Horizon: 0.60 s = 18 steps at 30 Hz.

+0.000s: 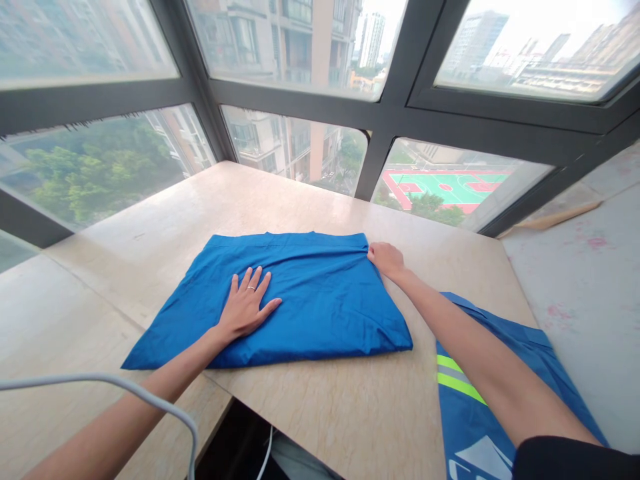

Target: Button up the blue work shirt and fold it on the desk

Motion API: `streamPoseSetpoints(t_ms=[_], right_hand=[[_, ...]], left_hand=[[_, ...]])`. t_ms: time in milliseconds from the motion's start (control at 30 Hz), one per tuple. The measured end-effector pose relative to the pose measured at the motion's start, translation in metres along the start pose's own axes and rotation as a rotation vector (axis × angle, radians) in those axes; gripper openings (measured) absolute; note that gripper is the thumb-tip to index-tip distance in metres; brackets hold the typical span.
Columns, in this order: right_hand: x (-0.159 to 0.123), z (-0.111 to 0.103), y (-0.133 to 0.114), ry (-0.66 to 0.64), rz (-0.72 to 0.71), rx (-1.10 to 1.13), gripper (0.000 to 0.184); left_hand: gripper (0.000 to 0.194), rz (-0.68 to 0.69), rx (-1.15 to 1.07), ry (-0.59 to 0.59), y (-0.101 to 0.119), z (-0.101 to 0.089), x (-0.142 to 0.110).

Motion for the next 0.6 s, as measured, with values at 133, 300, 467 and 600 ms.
streamPoseSetpoints(t_ms=[133,300,467,600], right_hand=[[-0.004,-0.002,0.010,-0.011,0.054,0.075,0.033],[-0.020,-0.003,0.017,-0.294,0.133,0.381,0.037],[-0.037,0.000,0.017,-0.460,0.174,0.485,0.030],[-0.042,0.002,0.015,-0.475,0.238,0.543,0.039]], left_hand=[[0.078,-0.004,-0.006,-0.010,0.000,0.000,0.001],[0.078,-0.011,-0.018,-0.011,0.001,-0.001,0.001],[0.080,-0.021,-0.013,-0.032,0.001,-0.002,0.001],[0.079,-0.014,-0.001,-0.024,0.001,-0.002,0.001]])
Point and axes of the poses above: each hand's wrist, its own x-axis towards the middle knuckle, its own z-axis out of the palm, y = z × x, the point moved 3 cm from there along x, towards the middle knuckle, and after that the axes turned 3 degrees about -z, right-handed, at the moved point
